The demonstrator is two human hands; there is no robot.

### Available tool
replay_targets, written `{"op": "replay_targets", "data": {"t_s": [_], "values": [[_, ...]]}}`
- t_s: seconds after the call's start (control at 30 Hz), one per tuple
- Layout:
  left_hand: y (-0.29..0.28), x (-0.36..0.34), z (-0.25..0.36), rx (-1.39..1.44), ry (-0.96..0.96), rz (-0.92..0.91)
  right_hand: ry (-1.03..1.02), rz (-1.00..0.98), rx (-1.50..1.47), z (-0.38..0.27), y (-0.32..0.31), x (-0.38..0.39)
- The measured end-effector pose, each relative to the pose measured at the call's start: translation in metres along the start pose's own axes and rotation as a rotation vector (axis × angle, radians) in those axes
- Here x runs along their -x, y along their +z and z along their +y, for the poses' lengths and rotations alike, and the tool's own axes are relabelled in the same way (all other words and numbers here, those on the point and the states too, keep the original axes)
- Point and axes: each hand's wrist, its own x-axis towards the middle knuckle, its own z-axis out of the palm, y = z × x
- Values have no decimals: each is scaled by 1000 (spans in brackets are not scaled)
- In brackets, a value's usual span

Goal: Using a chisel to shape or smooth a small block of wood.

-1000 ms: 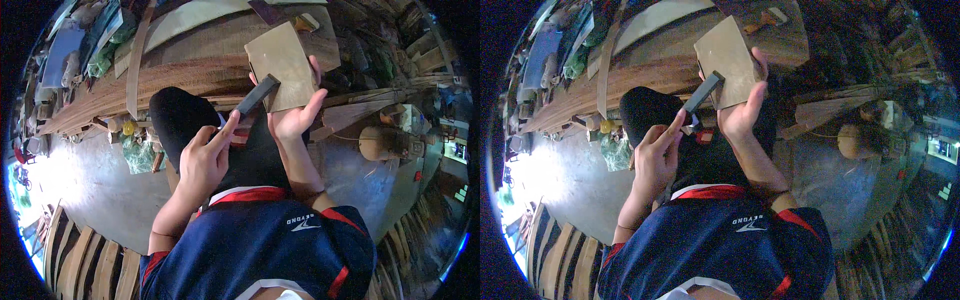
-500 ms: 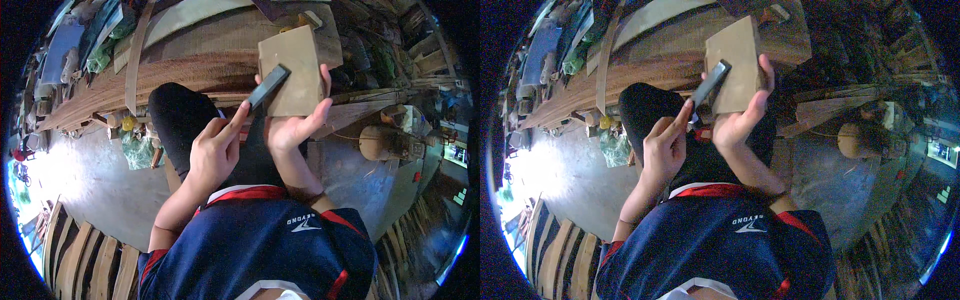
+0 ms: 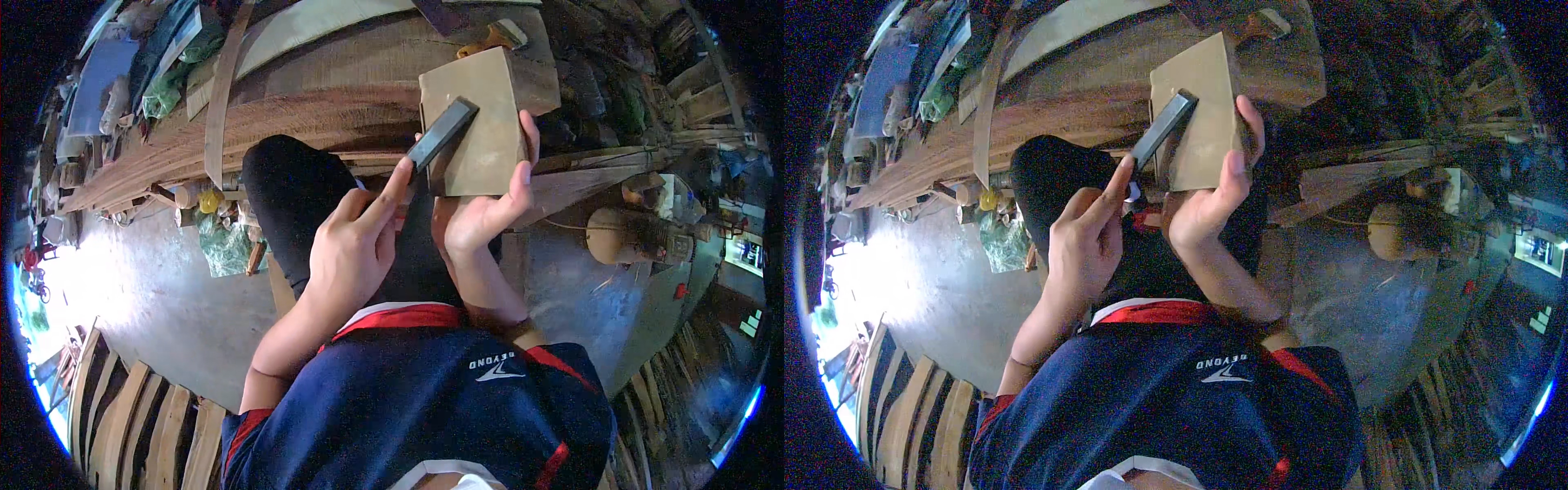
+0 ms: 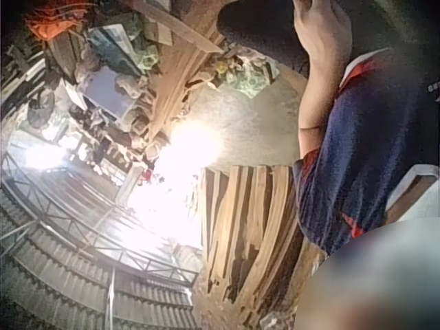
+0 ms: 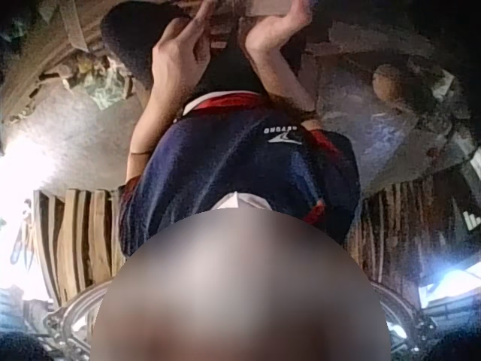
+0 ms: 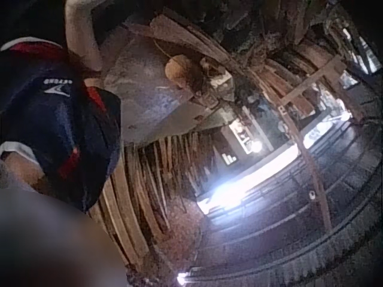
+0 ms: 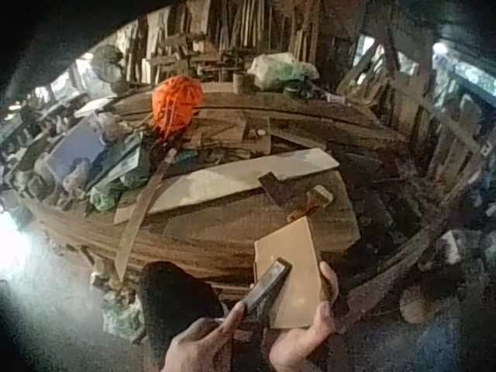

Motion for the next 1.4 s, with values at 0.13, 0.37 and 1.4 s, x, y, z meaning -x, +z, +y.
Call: {"op": "replay_targets", "data": {"t_s": [0.13,0.37,1.4], "values": [[-1,6,4,6,15,-28,53,-23,-41,-6,-1,-11],[2,-11,-1,9,-13,12,-12,3,101,5,-2,-5],[9,-12,10,-55,-16,-101,73,41,103,-20,-1,-6]]}}
